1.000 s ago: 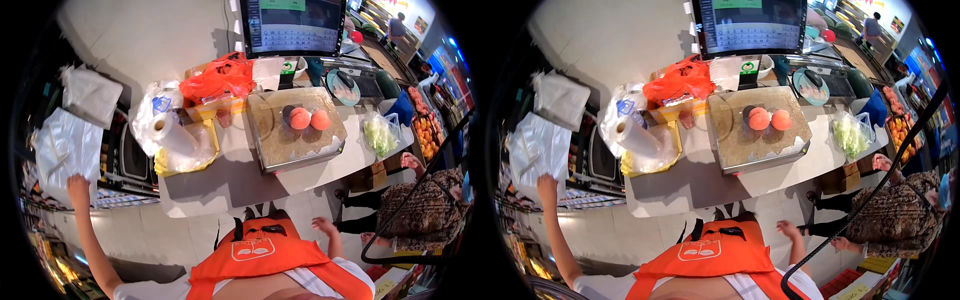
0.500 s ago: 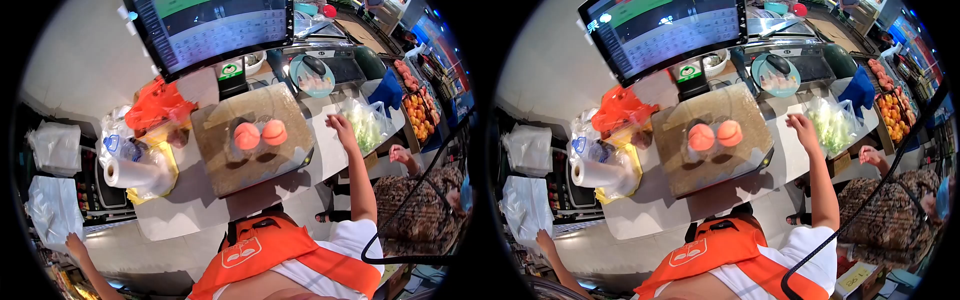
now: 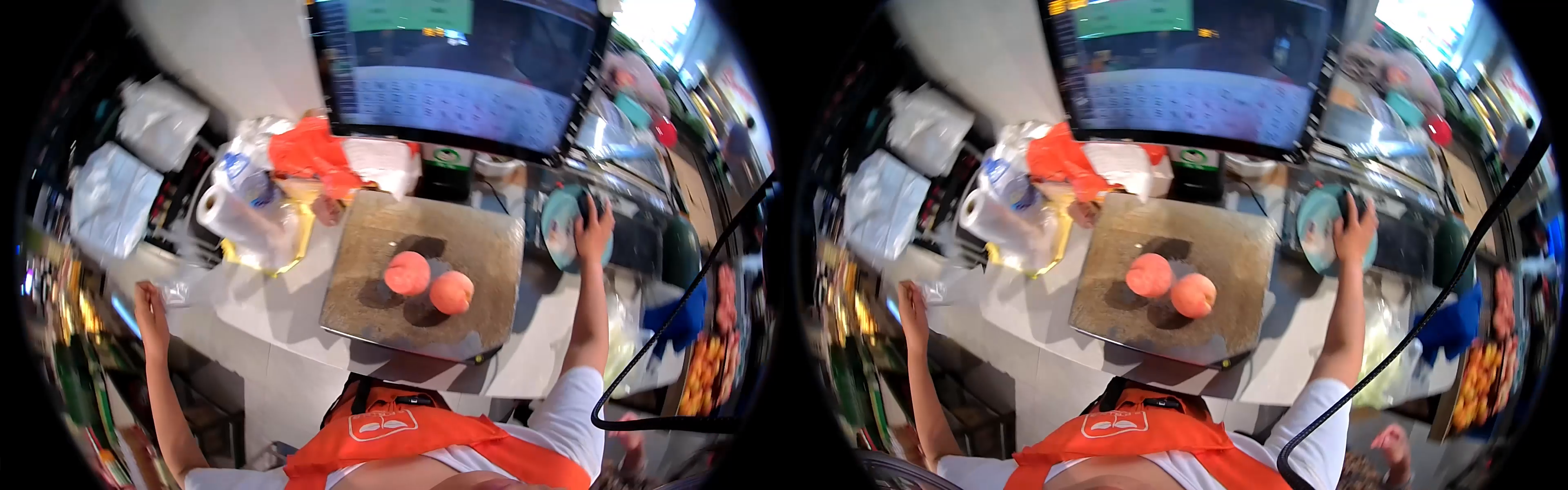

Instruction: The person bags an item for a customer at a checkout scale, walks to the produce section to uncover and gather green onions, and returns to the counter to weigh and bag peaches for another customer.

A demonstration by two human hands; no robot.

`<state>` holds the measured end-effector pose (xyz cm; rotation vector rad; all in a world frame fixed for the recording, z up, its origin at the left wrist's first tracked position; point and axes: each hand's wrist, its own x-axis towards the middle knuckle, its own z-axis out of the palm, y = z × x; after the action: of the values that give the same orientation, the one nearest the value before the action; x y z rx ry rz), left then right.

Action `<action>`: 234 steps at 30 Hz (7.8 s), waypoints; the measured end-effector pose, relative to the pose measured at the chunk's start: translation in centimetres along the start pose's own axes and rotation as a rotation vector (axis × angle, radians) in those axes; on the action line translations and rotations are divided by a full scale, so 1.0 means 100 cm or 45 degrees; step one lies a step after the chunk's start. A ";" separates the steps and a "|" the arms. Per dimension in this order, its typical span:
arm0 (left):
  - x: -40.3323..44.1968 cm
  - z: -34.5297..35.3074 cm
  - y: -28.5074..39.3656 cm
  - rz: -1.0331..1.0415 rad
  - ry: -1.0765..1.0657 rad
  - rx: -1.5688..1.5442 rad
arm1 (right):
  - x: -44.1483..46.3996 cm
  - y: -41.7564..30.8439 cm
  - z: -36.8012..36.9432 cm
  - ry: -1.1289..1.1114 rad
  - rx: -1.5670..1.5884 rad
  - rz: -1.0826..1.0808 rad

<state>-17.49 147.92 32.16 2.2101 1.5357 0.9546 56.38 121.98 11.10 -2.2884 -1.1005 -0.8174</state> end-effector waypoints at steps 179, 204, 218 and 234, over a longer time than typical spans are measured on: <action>-0.149 0.181 0.042 0.637 -1.240 -1.024 | -0.167 -0.374 -0.150 -0.134 0.937 -0.171; -0.177 0.181 -0.015 1.048 -1.393 -0.165 | -0.063 -0.390 -0.109 -0.510 0.529 -0.127; -0.169 0.161 -0.025 0.902 -1.527 -0.672 | -0.151 -0.309 -0.132 -0.772 1.083 0.364; -0.120 0.063 0.090 0.419 -1.059 -1.220 | -0.154 -0.347 -0.137 -0.148 0.295 0.723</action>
<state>-9.41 134.34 28.36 1.7397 0.2363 0.5192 16.33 124.87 15.61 -2.2894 -0.5011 -0.3180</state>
